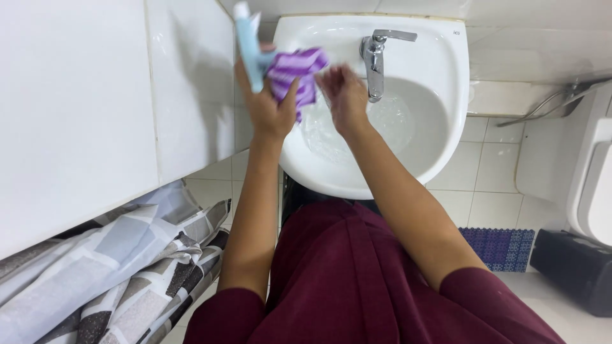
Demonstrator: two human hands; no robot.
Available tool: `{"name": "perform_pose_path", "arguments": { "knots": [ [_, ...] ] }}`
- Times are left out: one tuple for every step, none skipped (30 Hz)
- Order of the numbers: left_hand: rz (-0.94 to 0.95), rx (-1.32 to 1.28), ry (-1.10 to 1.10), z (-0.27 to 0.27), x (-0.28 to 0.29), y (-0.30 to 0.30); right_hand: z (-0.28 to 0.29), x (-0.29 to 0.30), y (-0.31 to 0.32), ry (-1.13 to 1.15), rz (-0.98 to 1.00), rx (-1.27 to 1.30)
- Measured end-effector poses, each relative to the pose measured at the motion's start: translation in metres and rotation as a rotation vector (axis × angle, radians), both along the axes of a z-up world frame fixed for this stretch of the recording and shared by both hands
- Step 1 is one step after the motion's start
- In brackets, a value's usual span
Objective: The person cleans a bathroom sink using a purple striped cloth and a blue spray bottle. They wet the cloth, wipe the sink basin and faucet, rinse the cloth under running water, and repeat the wiping process before folding the cloth.
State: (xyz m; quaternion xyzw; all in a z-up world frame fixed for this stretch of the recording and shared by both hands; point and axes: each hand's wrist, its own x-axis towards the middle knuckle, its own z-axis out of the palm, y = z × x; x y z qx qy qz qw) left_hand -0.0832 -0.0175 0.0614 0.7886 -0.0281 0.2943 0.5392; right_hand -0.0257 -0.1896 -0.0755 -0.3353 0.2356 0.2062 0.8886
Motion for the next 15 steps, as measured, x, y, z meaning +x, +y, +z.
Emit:
{"name": "perform_pose_path", "arguments": {
  "knots": [
    [0.055, 0.034, 0.036, 0.001, -0.016, 0.006, 0.014, 0.011, 0.012, -0.227, -0.014, -0.193],
    [0.111, 0.068, 0.073, 0.002, -0.032, 0.013, 0.027, 0.022, 0.024, -0.457, -0.028, -0.384],
    [0.119, 0.069, 0.071, 0.007, -0.043, 0.016, 0.036, 0.025, 0.027, -0.461, -0.022, -0.381],
    [0.125, 0.057, 0.096, 0.013, -0.054, 0.02, 0.045, 0.029, 0.031, -0.608, 0.079, -0.531],
    [0.132, 0.043, 0.124, 0.018, -0.067, 0.023, 0.054, 0.03, 0.035, -0.753, 0.183, -0.681],
    [0.14, 0.042, 0.125, 0.016, -0.073, 0.026, 0.063, 0.019, 0.028, -0.756, 0.191, -0.679],
    [0.15, 0.044, 0.138, 0.014, -0.081, 0.03, 0.071, 0.005, 0.024, -0.604, 0.341, -0.492],
    [0.159, 0.045, 0.152, 0.012, -0.089, 0.034, 0.078, -0.008, 0.019, -0.448, 0.485, -0.304],
    [0.163, 0.051, 0.157, 0.007, -0.096, 0.037, 0.064, -0.021, 0.002, -0.445, 0.487, -0.296],
    [0.168, 0.061, 0.166, 0.002, -0.101, 0.038, 0.049, -0.033, -0.015, -0.198, 0.347, -0.221],
    [0.171, 0.068, 0.175, -0.003, -0.107, 0.038, 0.034, -0.046, -0.034, 0.05, 0.205, -0.148],
    [0.173, 0.072, 0.181, -0.001, -0.11, 0.039, 0.019, -0.045, -0.044, 0.055, 0.208, -0.143],
    [0.178, 0.09, 0.164, -0.001, -0.112, 0.036, 0.005, -0.044, -0.057, 0.122, 0.075, -0.058],
    [0.182, 0.108, 0.147, 0.001, -0.114, 0.032, -0.008, -0.042, -0.071, 0.189, -0.058, 0.027],
    [0.188, 0.109, 0.146, 0.001, -0.115, 0.032, -0.023, -0.038, -0.068, 0.188, -0.053, 0.029]
  ]
}}
